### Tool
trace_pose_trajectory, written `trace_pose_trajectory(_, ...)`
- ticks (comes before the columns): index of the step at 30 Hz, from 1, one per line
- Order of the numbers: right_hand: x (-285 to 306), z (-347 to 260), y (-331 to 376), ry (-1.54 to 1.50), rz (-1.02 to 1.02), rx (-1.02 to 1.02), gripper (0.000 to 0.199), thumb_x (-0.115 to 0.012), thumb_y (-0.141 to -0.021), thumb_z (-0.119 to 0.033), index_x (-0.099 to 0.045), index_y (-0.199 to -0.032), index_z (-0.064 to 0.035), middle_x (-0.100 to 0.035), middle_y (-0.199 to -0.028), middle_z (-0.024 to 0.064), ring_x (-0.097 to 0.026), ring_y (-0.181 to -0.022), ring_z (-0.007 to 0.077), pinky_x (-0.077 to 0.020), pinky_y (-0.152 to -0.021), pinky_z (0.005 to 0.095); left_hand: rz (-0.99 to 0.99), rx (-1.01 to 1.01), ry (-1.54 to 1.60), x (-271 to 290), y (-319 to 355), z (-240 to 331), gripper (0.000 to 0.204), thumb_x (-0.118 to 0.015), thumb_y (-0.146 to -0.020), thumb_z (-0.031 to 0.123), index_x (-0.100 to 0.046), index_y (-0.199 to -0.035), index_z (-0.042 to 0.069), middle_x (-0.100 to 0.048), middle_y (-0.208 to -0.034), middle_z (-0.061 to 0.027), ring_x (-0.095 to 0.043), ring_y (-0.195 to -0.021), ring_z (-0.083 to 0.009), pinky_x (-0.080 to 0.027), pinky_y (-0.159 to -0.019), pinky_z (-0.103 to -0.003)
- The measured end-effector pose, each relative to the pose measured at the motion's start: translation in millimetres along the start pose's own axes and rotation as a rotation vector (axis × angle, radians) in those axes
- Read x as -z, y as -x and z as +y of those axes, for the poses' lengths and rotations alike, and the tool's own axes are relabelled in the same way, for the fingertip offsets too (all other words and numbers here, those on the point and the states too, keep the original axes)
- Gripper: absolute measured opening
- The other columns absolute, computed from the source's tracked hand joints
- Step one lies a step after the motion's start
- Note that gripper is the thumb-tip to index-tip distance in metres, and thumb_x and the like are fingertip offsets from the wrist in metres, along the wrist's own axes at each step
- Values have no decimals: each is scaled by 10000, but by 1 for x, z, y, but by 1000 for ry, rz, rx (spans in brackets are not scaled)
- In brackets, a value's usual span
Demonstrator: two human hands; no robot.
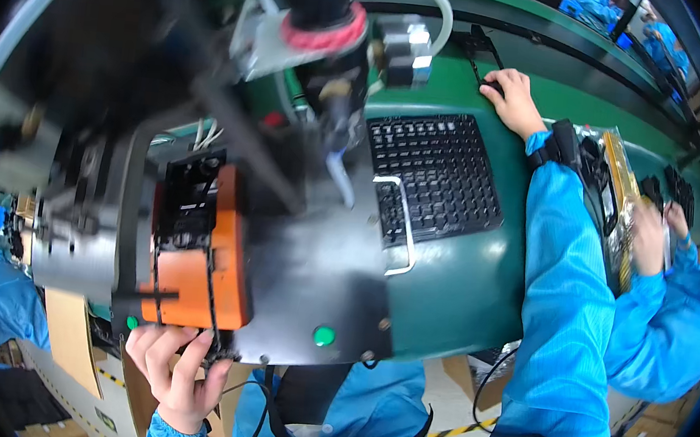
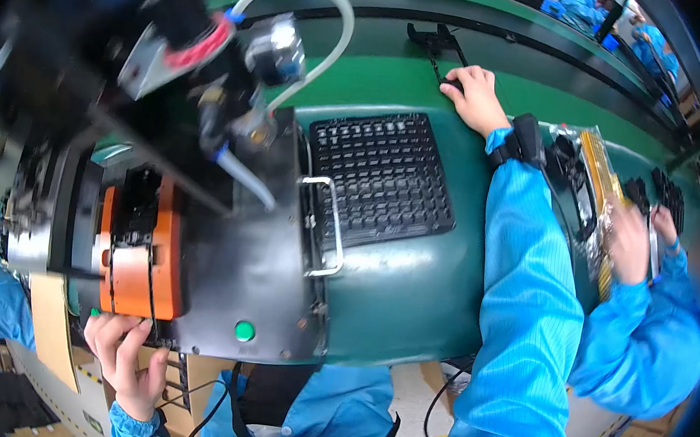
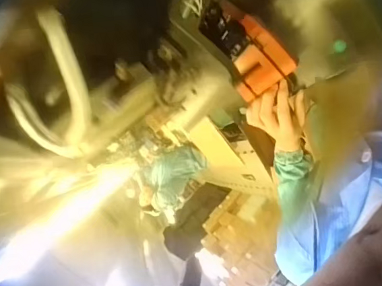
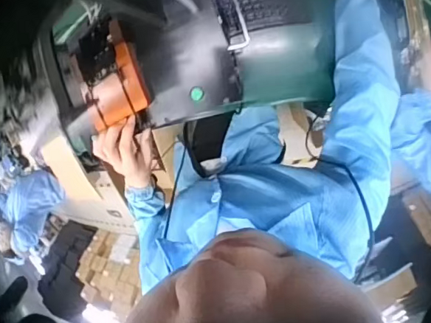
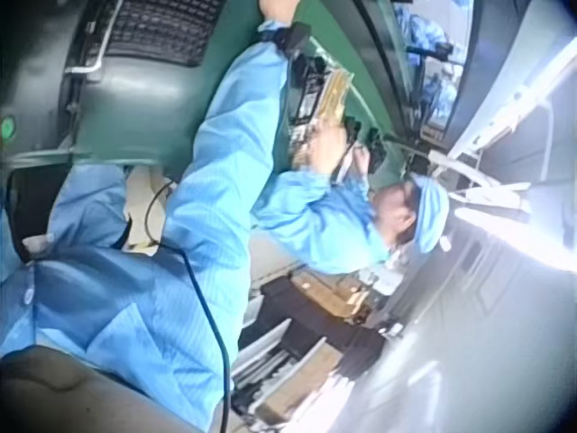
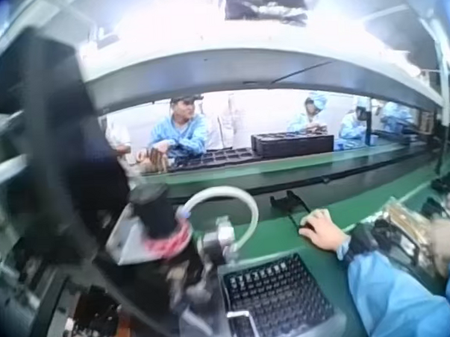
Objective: The worker places plastic housings into an assembly machine and then sorts them into boxes on an electronics assembly line.
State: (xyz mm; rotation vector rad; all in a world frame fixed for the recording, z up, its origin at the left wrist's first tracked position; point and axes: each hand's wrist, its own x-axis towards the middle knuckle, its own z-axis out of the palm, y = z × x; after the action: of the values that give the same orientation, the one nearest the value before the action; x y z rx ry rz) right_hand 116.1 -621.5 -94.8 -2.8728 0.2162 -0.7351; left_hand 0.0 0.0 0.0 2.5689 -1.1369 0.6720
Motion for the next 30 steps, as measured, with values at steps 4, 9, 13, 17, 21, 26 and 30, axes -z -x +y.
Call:
trace_pose_trajectory(4, 45, -20, 18, 88, 205, 104, 230, -653, -892, -216, -624, -1060, -62, -569, -1124, 140, -470, -1115, 362, -393, -985, 429, 198, -37, 158, -54, -8, 9, 414, -819, -695, 176, -687, -1073, 70, -600, -1068, -100, -560, -971, -311, -455, -849, -440)
trace_pose_trajectory(9, 117, -114, 177, 9, 246, -18, 172, -632, -898, -137, -589, -1027, -32, -584, -1033, 127, -530, -1042, 311, -386, -940, 408, 144, -185, 181, 1, -14, -18, 410, -772, -733, 133, -657, -1094, -25, -630, -1080, -123, -629, -958, -285, -528, -825, -365)
trace_pose_trajectory(13, 123, -163, 285, 14, 215, -175, 192, -619, -899, -110, -561, -1064, -31, -526, -1092, 159, -475, -1112, 341, -356, -992, 428, 240, -260, 116, 5, -14, -23, 392, -767, -742, 137, -647, -1076, -30, -633, -1020, -121, -633, -923, -271, -524, -755, -354)
trace_pose_trajectory(17, 112, -204, 311, -27, 202, -272, 205, -625, -896, -111, -559, -1069, -24, -514, -1100, 167, -457, -1135, 345, -340, -1013, 432, 321, -301, 124, 2, -19, -35, 328, -745, -793, 163, -655, -1061, -3, -603, -908, -77, -588, -761, -231, -490, -672, -322)
trace_pose_trajectory(21, 94, -198, 311, 36, 216, -205, 215, -632, -895, -117, -570, -1079, -24, -529, -1142, 165, -460, -1151, 347, -345, -1018, 434, 411, -331, 137, -3, -4, -45, 335, -749, -773, 138, -655, -1066, 5, -580, -876, -59, -559, -720, -207, -478, -646, -313)
trace_pose_trajectory(26, 96, -175, 322, 70, 173, -223, 221, -613, -928, -149, -582, -1109, -27, -554, -1156, 153, -476, -1142, 326, -357, -1006, 412, 462, -488, 102, 47, 95, -54, 360, -717, -696, 127, -670, -1047, 59, -585, -847, -16, -517, -638, -141, -377, -512, -257)
trace_pose_trajectory(30, 94, -173, 317, 70, 126, -270, 247, -593, -953, -166, -570, -1136, -2, -553, -1170, 149, -475, -1153, 319, -362, -1007, 397, 964, -188, 98, 57, 221, -38, 183, -689, -848, 241, -628, -994, 148, -570, -763, 28, -461, -636, -125, -388, -583, -305)
